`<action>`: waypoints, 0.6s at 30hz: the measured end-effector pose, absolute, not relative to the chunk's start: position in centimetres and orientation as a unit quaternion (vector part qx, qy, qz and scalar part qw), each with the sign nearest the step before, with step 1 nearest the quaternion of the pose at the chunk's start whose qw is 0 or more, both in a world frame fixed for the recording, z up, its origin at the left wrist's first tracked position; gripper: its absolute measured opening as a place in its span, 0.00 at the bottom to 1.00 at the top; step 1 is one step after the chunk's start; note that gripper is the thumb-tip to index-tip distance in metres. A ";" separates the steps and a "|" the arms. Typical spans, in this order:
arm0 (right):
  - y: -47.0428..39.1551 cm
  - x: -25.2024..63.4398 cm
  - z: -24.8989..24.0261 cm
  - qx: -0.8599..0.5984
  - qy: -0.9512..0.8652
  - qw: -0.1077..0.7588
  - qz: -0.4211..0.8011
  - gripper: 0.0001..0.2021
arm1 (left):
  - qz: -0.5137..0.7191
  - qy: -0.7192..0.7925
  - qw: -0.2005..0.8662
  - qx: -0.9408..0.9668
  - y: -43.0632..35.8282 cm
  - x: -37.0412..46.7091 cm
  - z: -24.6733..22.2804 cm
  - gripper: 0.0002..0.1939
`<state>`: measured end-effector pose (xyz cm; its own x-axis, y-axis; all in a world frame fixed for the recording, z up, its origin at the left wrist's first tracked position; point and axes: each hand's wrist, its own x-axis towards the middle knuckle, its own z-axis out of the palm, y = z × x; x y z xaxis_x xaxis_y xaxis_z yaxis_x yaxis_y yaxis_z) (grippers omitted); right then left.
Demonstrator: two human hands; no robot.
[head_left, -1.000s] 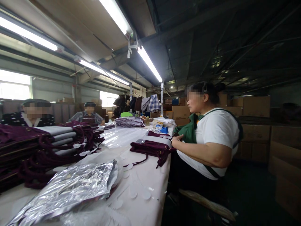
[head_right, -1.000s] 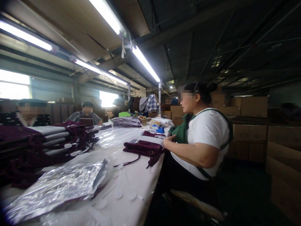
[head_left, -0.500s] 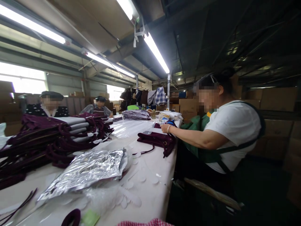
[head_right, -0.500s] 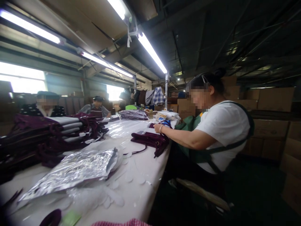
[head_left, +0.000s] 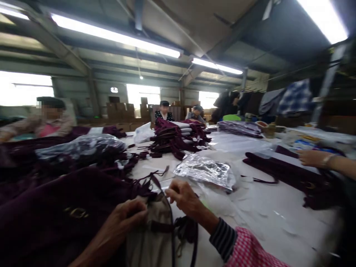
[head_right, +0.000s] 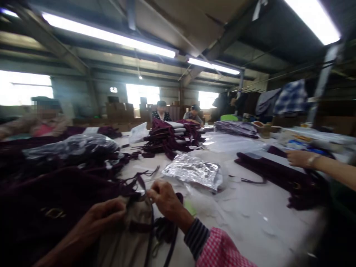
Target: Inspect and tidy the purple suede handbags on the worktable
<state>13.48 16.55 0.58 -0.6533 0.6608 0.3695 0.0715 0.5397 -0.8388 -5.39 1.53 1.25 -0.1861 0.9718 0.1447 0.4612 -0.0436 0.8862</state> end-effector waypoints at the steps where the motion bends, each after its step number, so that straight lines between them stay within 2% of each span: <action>1: 16.2 13.2 0.6 -0.222 -0.762 0.342 0.503 0.12 | 0.454 0.629 0.282 0.564 1.4 -5.5 1.1 0.19; 4: 14.9 12.6 1.0 -0.188 -0.648 0.324 0.664 0.16 | 0.473 0.616 0.301 0.553 1.5 -5.3 1.0 0.18; 8: 13.5 12.1 1.6 -0.162 -0.578 0.304 0.740 0.19 | 0.507 0.588 0.334 0.534 1.6 -4.8 1.2 0.19; 13: 13.2 11.9 1.2 -0.149 -0.594 0.284 0.738 0.18 | 0.530 0.572 0.344 0.522 1.4 -4.9 1.4 0.19; 18: 13.1 11.8 1.0 -0.164 -0.615 0.301 0.710 0.18 | 0.543 0.564 0.340 0.521 1.3 -4.6 1.7 0.19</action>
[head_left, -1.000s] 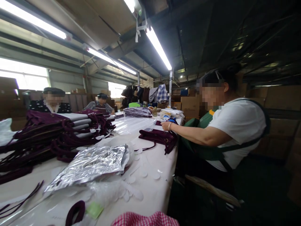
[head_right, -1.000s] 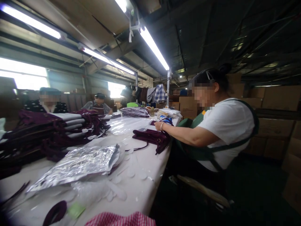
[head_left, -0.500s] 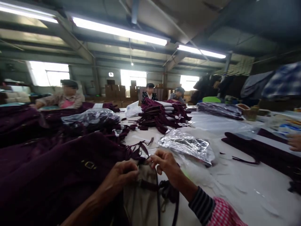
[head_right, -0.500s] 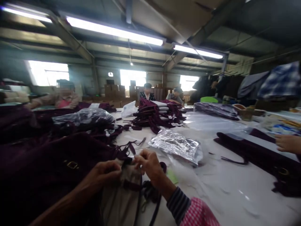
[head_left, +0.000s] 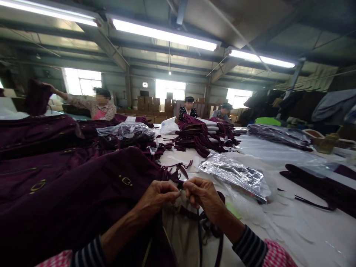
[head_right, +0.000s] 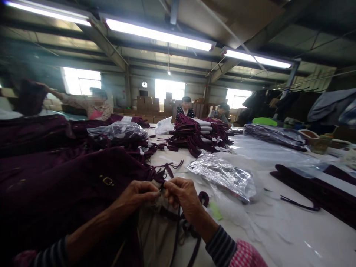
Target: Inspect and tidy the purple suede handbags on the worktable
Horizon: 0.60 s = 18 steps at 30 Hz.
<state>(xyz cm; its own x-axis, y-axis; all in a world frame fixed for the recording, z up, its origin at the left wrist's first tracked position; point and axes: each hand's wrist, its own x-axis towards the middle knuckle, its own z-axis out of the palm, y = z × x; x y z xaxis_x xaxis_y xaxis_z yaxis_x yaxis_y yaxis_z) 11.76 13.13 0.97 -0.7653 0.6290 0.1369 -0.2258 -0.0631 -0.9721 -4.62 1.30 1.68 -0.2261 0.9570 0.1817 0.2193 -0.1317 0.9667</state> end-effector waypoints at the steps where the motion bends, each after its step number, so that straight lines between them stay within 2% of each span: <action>1: 13.1 11.7 1.0 -0.163 -0.611 0.298 0.715 0.18 | 0.545 0.562 0.340 0.521 1.3 -4.5 1.7 0.19; 8: 13.1 11.9 0.3 -0.163 -0.608 0.286 0.723 0.15 | 0.554 0.550 0.334 0.528 1.0 -4.0 1.7 0.14; 18: 11.6 11.9 0.1 -0.209 -0.661 0.290 0.660 0.17 | 0.464 0.649 0.203 0.567 0.4 -3.3 2.2 0.12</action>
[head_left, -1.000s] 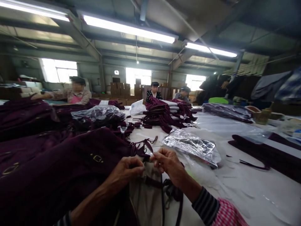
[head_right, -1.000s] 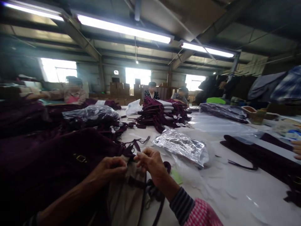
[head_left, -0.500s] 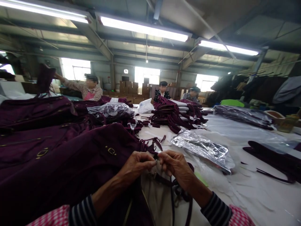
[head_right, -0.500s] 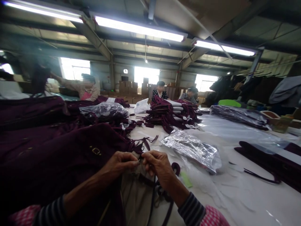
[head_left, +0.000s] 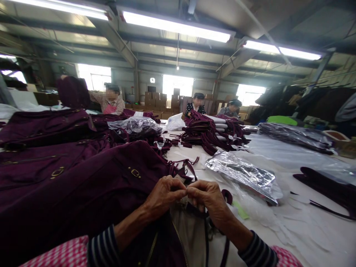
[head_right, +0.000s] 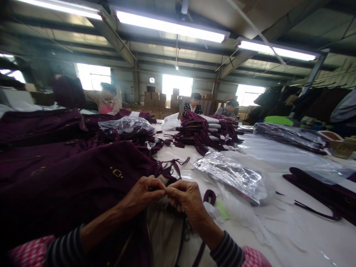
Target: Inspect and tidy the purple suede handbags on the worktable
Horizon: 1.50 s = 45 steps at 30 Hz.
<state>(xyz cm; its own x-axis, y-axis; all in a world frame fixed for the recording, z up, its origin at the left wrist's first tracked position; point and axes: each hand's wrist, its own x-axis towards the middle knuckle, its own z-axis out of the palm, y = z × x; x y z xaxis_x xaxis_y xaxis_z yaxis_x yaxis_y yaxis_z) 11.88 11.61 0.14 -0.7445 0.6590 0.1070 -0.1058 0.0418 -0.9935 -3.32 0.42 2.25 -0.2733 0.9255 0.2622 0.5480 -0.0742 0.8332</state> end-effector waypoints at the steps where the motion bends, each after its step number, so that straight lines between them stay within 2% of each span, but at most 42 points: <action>1: 11.6 11.9 0.0 -0.209 -0.660 0.289 0.661 0.17 | 0.451 0.662 0.190 0.568 0.4 -3.2 2.2 0.12; 9: 11.7 11.9 -0.5 -0.224 -0.639 0.258 0.689 0.18 | 0.403 0.695 0.141 0.579 0.4 -3.0 1.5 0.10; 15: 11.5 12.0 -0.6 -0.204 -0.670 0.257 0.666 0.18 | 0.374 0.709 0.096 0.589 0.5 -2.6 1.1 0.09; 26: 11.5 12.6 -0.1 -0.188 -0.703 0.218 0.650 0.20 | 0.381 0.703 0.091 0.594 0.4 -2.7 0.9 0.08; 45: 9.8 12.1 -0.7 -0.217 -0.593 0.313 0.709 0.17 | 0.406 0.690 0.110 0.590 0.2 -2.0 1.7 0.09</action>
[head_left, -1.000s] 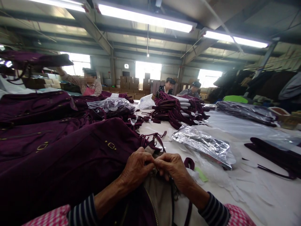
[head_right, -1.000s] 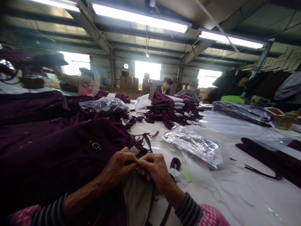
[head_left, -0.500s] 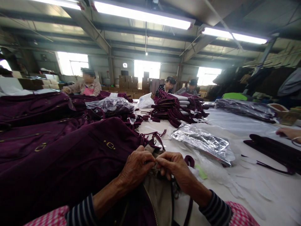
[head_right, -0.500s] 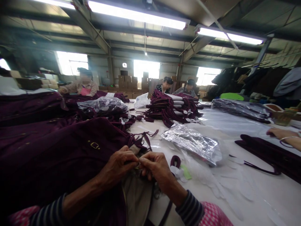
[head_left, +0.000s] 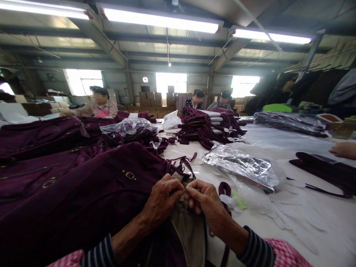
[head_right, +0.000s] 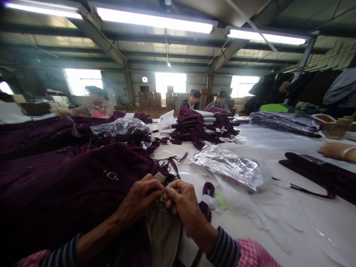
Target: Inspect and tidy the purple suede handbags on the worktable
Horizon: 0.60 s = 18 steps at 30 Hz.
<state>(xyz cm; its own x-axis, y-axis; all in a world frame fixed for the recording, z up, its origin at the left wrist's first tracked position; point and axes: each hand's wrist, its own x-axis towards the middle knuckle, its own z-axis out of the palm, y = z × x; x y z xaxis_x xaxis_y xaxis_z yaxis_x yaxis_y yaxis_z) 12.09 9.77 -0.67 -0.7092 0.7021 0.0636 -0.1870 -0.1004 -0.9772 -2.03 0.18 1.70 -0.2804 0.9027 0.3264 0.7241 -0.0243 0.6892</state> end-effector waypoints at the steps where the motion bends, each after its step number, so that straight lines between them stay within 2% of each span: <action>1: 9.6 12.0 -0.8 -0.215 -0.581 0.323 0.716 0.17 | 0.411 0.687 0.113 0.589 0.2 -2.0 1.7 0.10; 5: 9.3 11.6 -1.0 -0.202 -0.545 0.349 0.735 0.18 | 0.428 0.679 0.122 0.584 0.1 -1.9 1.9 0.11; 11: 9.0 11.6 -1.1 -0.206 -0.559 0.342 0.727 0.17 | 0.435 0.681 0.118 0.577 -0.1 -1.9 1.0 0.12; 16: 9.3 11.1 -1.4 -0.206 -0.624 0.351 0.667 0.15 | 0.417 0.689 0.115 0.581 0.1 -2.0 0.6 0.12; 18: 10.2 11.3 -1.0 -0.186 -0.666 0.328 0.643 0.15 | 0.381 0.702 0.105 0.593 0.1 -1.9 0.8 0.10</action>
<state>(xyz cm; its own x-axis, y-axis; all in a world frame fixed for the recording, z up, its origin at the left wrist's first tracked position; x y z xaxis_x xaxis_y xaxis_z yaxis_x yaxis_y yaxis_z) 11.27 10.17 -1.01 -0.7154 0.6701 0.1980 -0.1746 0.1029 -0.9792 -1.95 0.13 0.84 -0.2754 0.9123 0.3032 0.7517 0.0078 0.6595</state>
